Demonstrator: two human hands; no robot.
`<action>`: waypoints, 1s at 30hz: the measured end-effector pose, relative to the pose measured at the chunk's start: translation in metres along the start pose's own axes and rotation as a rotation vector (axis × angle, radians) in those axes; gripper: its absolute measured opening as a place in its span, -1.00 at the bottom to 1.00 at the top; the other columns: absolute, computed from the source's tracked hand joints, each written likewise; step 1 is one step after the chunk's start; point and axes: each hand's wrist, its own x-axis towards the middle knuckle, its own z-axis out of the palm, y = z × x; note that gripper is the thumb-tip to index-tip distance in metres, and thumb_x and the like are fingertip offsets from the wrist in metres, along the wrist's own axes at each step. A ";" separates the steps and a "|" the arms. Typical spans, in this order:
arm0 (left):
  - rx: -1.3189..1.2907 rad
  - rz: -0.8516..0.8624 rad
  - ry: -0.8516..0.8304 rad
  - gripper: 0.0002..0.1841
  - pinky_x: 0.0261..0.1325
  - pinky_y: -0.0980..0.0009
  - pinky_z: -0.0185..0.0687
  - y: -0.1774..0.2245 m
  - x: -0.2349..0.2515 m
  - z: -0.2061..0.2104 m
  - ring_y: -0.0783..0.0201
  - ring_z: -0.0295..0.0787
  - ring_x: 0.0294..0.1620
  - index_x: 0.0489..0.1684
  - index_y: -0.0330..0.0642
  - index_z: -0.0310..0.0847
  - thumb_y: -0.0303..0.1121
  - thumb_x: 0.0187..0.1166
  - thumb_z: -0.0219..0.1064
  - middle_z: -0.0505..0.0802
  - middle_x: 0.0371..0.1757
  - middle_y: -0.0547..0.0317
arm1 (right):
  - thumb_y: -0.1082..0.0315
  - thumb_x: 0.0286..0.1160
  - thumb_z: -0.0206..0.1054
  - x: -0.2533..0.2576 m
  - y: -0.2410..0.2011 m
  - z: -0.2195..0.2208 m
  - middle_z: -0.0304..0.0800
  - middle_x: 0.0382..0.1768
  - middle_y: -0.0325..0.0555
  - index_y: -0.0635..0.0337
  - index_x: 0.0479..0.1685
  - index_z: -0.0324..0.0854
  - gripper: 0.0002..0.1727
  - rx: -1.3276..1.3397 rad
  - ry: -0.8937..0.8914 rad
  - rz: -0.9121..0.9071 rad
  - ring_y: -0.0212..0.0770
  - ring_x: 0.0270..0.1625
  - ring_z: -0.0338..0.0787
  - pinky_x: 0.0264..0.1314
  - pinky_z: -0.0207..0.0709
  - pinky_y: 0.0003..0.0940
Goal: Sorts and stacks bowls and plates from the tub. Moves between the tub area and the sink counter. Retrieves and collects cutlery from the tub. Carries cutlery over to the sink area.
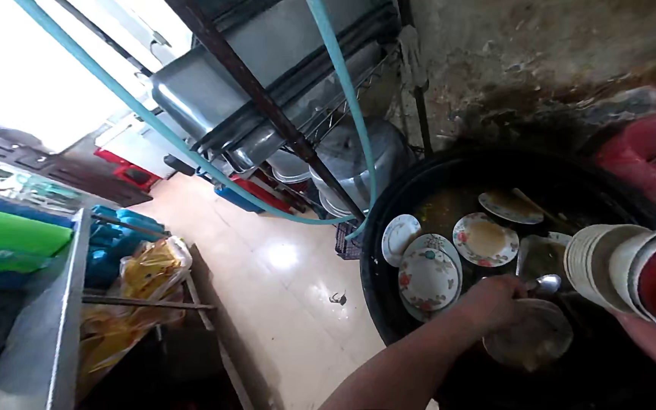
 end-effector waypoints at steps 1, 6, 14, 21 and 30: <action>-0.040 -0.014 0.054 -0.67 0.31 0.01 0.62 -0.001 0.000 -0.006 -0.01 0.75 0.15 0.20 -0.39 0.65 -0.27 0.72 0.31 0.79 0.14 -0.23 | -0.01 0.85 -0.14 0.001 0.001 -0.001 0.82 0.08 -0.16 -0.06 0.31 0.52 -0.58 0.014 -0.008 -0.001 -0.22 0.18 0.83 0.19 0.76 0.02; -0.137 -0.108 0.362 -0.76 -0.04 -0.03 0.69 -0.013 0.000 -0.049 -0.01 0.76 -0.13 0.13 -0.27 0.65 -0.32 0.69 0.35 0.81 -0.05 -0.15 | 0.01 0.84 -0.14 0.000 0.001 0.001 0.82 0.07 -0.16 -0.05 0.28 0.54 -0.59 0.055 0.001 -0.003 -0.24 0.17 0.83 0.18 0.77 -0.04; -0.152 0.013 0.402 -0.77 0.19 0.05 0.69 -0.020 -0.010 -0.030 0.09 0.78 0.03 0.13 -0.28 0.72 -0.36 0.66 0.37 0.83 0.04 -0.09 | 0.00 0.82 -0.12 0.000 0.002 -0.004 0.83 0.05 -0.19 -0.08 0.25 0.56 -0.59 0.018 -0.002 -0.012 -0.24 0.14 0.84 0.13 0.79 -0.04; 0.143 -0.132 0.465 -0.74 0.48 -0.03 0.58 -0.064 -0.040 -0.119 0.05 0.76 0.33 0.24 -0.13 0.79 -0.40 0.72 0.29 0.83 0.28 -0.05 | 0.02 0.81 -0.08 0.000 0.002 -0.005 0.82 0.08 -0.17 -0.07 0.29 0.54 -0.61 0.041 0.000 0.006 -0.24 0.17 0.83 0.17 0.77 -0.03; 0.547 0.210 0.320 -0.73 0.54 0.02 0.53 -0.036 0.006 -0.028 0.00 0.64 0.47 0.15 -0.20 0.82 -0.32 0.74 0.22 0.79 0.36 -0.02 | 0.02 0.80 -0.08 0.002 0.003 -0.006 0.83 0.07 -0.20 -0.08 0.29 0.54 -0.62 -0.011 0.010 0.003 -0.25 0.15 0.83 0.14 0.78 -0.03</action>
